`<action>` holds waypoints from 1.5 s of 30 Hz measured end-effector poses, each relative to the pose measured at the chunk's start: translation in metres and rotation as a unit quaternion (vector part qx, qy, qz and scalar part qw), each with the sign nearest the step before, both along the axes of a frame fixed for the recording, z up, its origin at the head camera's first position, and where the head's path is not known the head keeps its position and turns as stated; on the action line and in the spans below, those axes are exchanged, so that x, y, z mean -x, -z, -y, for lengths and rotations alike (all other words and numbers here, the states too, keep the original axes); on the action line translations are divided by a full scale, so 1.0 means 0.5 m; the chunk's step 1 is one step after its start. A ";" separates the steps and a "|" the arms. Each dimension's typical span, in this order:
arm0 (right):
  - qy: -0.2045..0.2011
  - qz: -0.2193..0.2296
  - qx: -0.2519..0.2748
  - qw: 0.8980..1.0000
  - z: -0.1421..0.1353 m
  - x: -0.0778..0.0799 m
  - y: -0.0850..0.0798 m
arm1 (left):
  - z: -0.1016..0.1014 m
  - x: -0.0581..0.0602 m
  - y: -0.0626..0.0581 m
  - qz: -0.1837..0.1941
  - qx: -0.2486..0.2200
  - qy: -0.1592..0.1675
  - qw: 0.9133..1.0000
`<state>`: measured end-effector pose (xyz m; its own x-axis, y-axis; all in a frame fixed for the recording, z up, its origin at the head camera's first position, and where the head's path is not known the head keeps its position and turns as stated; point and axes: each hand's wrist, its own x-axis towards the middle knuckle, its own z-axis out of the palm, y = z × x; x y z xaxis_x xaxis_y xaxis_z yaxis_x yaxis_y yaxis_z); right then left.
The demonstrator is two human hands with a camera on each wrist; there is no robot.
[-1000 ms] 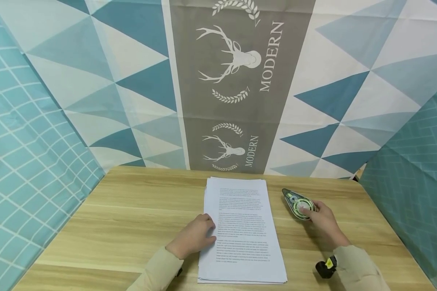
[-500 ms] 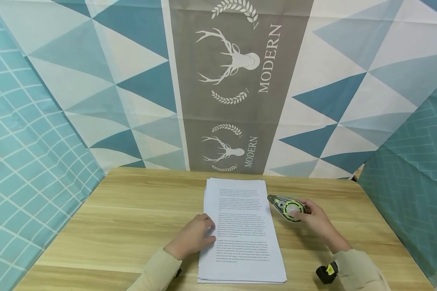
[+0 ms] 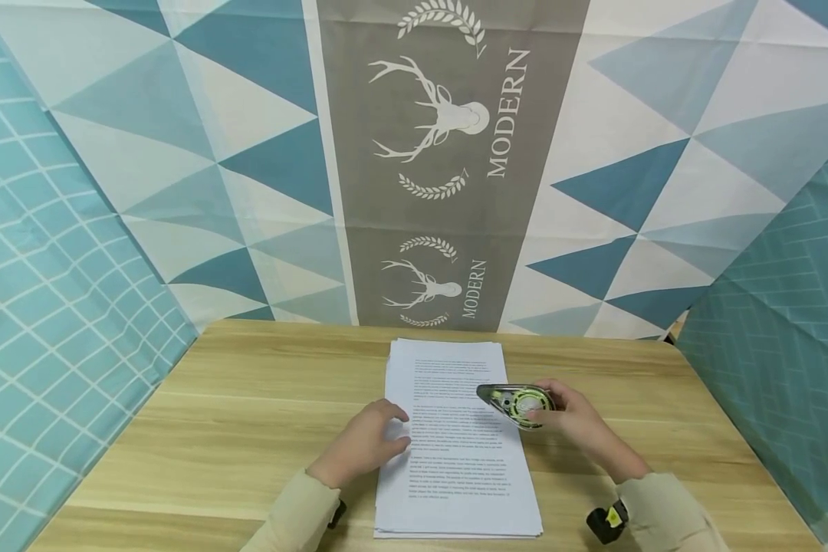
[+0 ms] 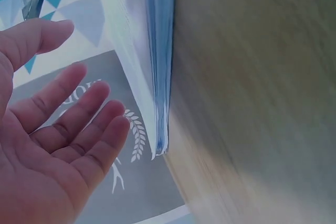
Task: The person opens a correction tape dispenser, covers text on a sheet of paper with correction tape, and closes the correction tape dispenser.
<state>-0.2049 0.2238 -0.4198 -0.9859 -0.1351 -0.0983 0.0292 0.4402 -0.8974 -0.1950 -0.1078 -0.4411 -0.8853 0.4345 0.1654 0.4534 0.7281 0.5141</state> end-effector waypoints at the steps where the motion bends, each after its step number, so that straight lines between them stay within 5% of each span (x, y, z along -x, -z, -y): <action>1: -0.002 0.000 0.005 1.000 0.004 -0.001 -0.001 | 0.000 0.000 0.000 0.000 -0.005 -0.001 1.000; 14: -0.073 -0.013 0.034 0.997 0.043 -0.006 0.008 | -0.009 -0.002 -0.015 0.041 -0.080 -0.012 0.996; 29: -0.134 -0.027 0.046 0.990 0.085 -0.017 0.005 | -0.040 -0.013 -0.032 0.078 -0.175 0.032 0.981; 45: -0.178 -0.041 0.061 0.981 0.119 -0.028 0.001 | -0.058 -0.028 -0.040 0.091 -0.199 0.016 0.976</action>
<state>-0.1907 0.1643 -0.4203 -0.8785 -0.4775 0.0173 -0.1813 0.2995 -0.9367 -0.1812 -0.0788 -0.4213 -0.9030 0.3956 0.1677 0.3468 0.4406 0.8280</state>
